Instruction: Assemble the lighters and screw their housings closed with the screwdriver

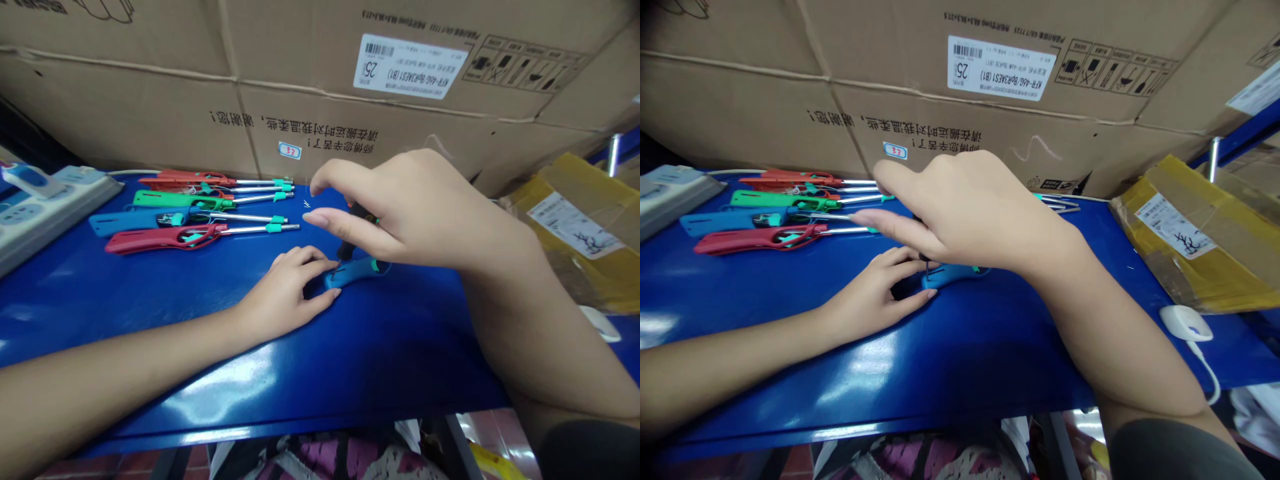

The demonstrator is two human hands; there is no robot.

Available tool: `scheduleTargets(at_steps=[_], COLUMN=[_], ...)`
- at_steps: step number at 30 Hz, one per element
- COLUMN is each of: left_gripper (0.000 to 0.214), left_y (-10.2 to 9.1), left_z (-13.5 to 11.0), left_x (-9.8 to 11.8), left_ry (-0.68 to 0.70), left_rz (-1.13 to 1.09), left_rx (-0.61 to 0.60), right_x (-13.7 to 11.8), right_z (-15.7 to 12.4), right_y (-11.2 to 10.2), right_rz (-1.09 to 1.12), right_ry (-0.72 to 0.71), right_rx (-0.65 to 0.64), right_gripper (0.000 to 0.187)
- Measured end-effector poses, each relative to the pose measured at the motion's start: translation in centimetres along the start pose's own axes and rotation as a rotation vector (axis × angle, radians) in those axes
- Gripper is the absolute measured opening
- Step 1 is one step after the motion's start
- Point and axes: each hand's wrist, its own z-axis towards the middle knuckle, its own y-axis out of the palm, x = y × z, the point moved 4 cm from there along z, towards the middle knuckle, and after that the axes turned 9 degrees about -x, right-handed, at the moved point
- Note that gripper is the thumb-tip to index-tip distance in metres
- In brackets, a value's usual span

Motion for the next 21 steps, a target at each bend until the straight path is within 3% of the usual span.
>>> scheduleTargets(at_steps=[5, 10, 15, 21], left_gripper=[0.036, 0.036, 0.035, 0.038], left_y=[-0.01, -0.09, -0.07, 0.07], left_z=[0.04, 0.08, 0.11, -0.03], left_x=[0.01, 0.07, 0.10, -0.08], left_ry=[0.008, 0.002, 0.007, 0.005], left_rz=[-0.014, -0.009, -0.001, 0.012], left_rx=[-0.006, 0.000, -0.005, 0.000], right_x=[-0.31, -0.24, -0.42, -0.69], right_z=[-0.11, -0.08, -0.22, 0.09], right_y=[-0.14, -0.30, -0.33, 0.20], right_rz=[0.164, 0.090, 0.099, 0.026], right_ry=[-0.068, 0.001, -0.082, -0.135], right_rx=[-0.069, -0.079, -0.081, -0.077], right_gripper=[0.041, 0.038, 0.026, 0.030])
